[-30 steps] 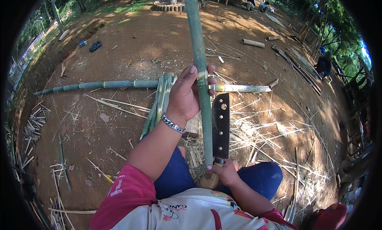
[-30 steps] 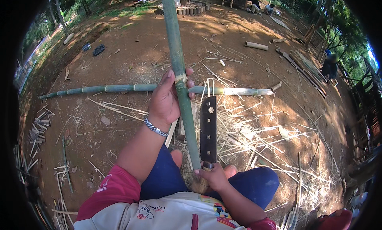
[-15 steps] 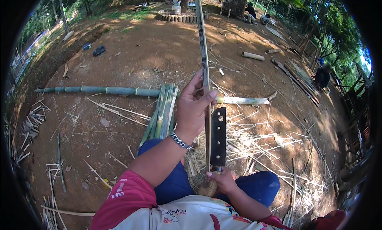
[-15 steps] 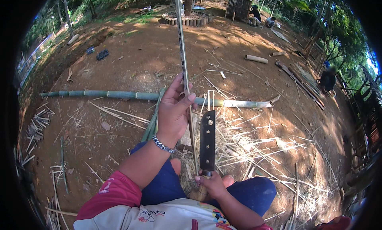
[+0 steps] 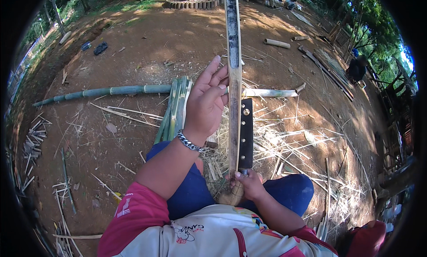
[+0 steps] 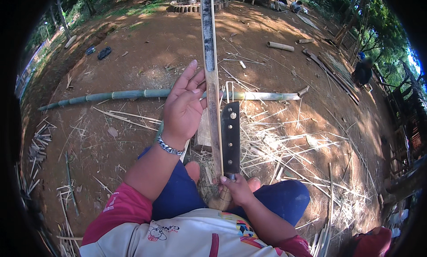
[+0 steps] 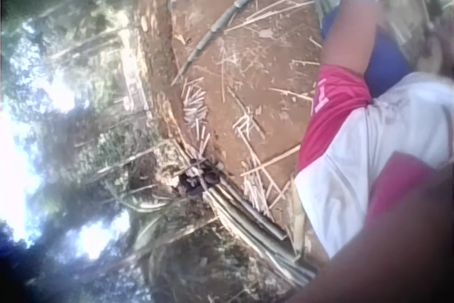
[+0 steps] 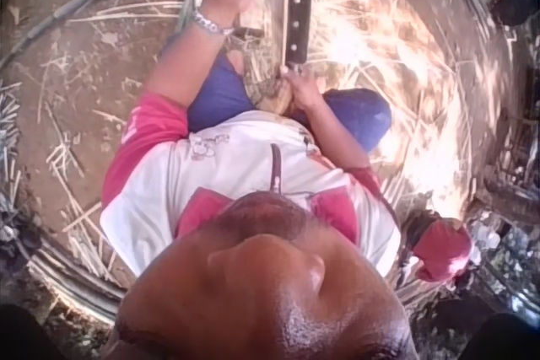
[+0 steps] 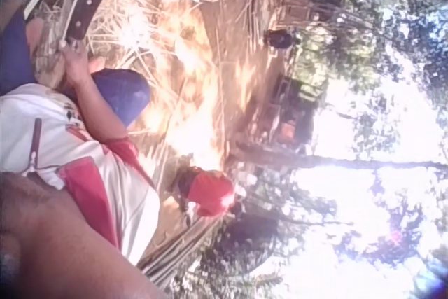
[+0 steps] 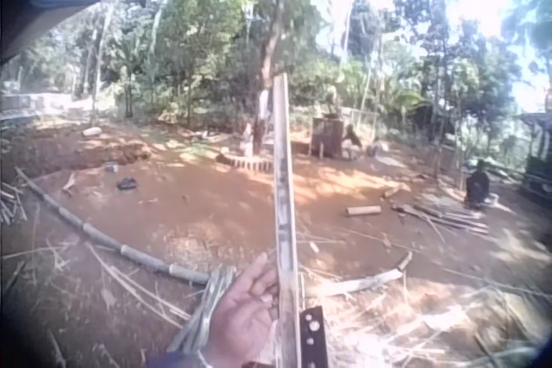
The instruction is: The person sits on the ground and uses a large knife to split long bamboo poles into thin strips. They hold the bamboo vertically and repeatedly strike it with the knife to separate the material into uniform slats.
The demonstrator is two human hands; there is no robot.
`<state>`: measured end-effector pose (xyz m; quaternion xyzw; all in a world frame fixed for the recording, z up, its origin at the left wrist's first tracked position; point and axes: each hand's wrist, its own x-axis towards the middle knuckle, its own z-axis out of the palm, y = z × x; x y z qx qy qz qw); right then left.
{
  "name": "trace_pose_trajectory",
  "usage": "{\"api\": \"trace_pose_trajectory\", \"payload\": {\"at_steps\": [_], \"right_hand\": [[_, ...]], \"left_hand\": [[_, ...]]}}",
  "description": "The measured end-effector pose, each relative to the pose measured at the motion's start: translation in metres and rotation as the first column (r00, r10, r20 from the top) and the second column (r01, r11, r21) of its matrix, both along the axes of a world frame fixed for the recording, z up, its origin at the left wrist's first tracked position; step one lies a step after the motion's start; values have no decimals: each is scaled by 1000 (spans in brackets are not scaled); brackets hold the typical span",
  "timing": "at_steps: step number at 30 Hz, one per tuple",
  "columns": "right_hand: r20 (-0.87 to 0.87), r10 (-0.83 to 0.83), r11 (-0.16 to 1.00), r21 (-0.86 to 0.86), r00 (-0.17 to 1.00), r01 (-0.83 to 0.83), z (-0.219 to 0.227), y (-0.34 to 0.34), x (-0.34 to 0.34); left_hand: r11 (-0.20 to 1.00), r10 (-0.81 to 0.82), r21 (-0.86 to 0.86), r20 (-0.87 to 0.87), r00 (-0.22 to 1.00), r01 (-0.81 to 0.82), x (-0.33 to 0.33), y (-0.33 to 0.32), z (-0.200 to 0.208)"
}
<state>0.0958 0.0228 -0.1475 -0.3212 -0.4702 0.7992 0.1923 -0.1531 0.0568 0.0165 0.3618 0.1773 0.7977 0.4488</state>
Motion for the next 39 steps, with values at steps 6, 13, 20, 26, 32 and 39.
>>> {"api": "trace_pose_trajectory", "payload": {"at_steps": [6,13,20,26,32,39], "right_hand": [[-9,13,1000,-4,1000,-13,-4,-1,3],[-4,-9,1000,-29,1000,8,0,-3,3],[14,-32,999,12,999,32,-3,-2,4],[-2,-87,996,-29,996,87,-2,-4,3],[-26,-108,993,-41,994,107,-7,-4,4],[-39,-79,997,-12,996,79,-10,-4,8]], "left_hand": [[999,-23,27,4,1000,23,0,0,-3],[1000,-16,23,-21,1000,16,3,-2,-1],[1000,-17,23,-46,999,19,5,-4,0],[1000,-13,13,-48,999,14,7,-8,4],[999,-37,22,-37,999,38,7,-10,4],[998,-41,-61,-150,988,33,19,-7,-2]]}}
